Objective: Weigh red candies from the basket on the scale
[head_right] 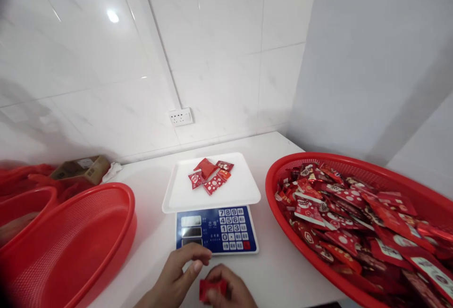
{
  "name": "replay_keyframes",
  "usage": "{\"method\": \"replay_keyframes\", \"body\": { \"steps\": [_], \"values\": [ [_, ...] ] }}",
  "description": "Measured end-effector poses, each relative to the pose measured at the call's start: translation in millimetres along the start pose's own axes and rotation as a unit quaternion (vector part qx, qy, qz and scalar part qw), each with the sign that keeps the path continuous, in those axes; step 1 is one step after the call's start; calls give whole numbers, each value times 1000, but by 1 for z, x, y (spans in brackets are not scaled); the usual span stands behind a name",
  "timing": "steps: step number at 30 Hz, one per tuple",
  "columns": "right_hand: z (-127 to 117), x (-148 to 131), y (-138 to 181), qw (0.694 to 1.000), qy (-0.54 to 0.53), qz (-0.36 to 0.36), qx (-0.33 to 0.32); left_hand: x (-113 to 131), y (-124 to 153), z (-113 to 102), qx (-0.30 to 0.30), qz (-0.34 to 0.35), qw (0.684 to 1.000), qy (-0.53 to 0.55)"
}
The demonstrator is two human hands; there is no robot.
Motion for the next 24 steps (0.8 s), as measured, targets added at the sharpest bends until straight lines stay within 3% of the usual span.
{"method": "replay_keyframes", "body": {
  "steps": [4,11,17,24],
  "values": [
    [-10,0,-9,990,-101,39,85,-13,8,15,-46,-57,997,40],
    [-13,-3,-3,977,-112,86,161,-33,9,32,-94,-91,991,21],
    [-15,-3,-3,981,-57,83,166,-57,21,47,-90,-139,976,143],
    [-8,4,-5,982,-50,93,157,-62,20,49,-86,-207,952,208]
  ]
}}
Point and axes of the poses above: each hand's wrist, its own y-axis away from the middle knuckle, its own z-axis out of the palm, x = y × z, the point moved 8 cm from there along -y, towards the middle knuckle, and after that the axes turned 13 degrees about x, right-handed, at the moved point
